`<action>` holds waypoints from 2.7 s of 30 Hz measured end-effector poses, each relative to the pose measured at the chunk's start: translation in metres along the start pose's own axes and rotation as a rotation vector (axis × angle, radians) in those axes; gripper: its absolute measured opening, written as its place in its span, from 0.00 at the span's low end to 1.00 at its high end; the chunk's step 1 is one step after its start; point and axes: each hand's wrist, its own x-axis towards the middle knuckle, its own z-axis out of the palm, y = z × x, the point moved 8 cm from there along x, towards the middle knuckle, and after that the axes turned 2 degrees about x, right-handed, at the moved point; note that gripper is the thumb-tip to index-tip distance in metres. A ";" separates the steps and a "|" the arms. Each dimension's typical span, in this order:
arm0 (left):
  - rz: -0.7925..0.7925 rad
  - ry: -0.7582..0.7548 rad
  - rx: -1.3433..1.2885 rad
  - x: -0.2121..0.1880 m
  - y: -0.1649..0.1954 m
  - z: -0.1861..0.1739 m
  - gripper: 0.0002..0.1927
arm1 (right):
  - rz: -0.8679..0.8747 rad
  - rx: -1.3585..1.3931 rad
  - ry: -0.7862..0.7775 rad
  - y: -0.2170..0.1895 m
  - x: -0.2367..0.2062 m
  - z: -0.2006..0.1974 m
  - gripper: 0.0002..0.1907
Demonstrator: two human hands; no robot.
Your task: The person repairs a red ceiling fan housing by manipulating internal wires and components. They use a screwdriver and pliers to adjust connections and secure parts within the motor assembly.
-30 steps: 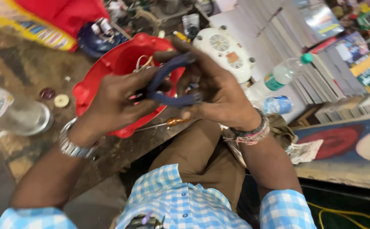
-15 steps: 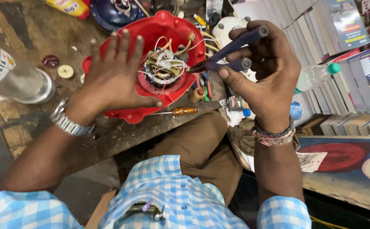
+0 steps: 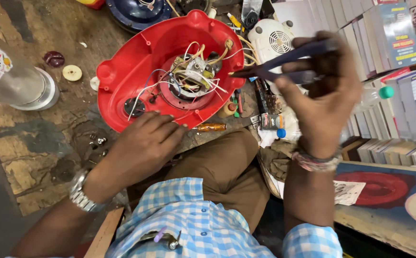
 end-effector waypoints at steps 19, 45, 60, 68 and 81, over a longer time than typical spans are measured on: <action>-0.018 -0.212 -0.104 0.023 -0.014 0.028 0.22 | 0.126 -0.022 -0.184 0.075 0.003 0.073 0.35; 0.011 -0.223 -0.077 0.022 -0.013 0.029 0.24 | 0.152 -0.016 -0.203 0.075 0.006 0.069 0.35; 0.011 -0.242 -0.095 0.024 -0.014 0.034 0.23 | 0.131 -0.035 -0.236 0.082 0.007 0.078 0.34; 0.006 -0.251 -0.106 0.027 -0.015 0.033 0.22 | 0.070 0.000 -0.229 0.083 0.005 0.085 0.40; 0.003 -0.146 -0.110 0.038 -0.016 0.029 0.17 | 0.075 -0.162 -0.240 0.084 0.001 0.081 0.10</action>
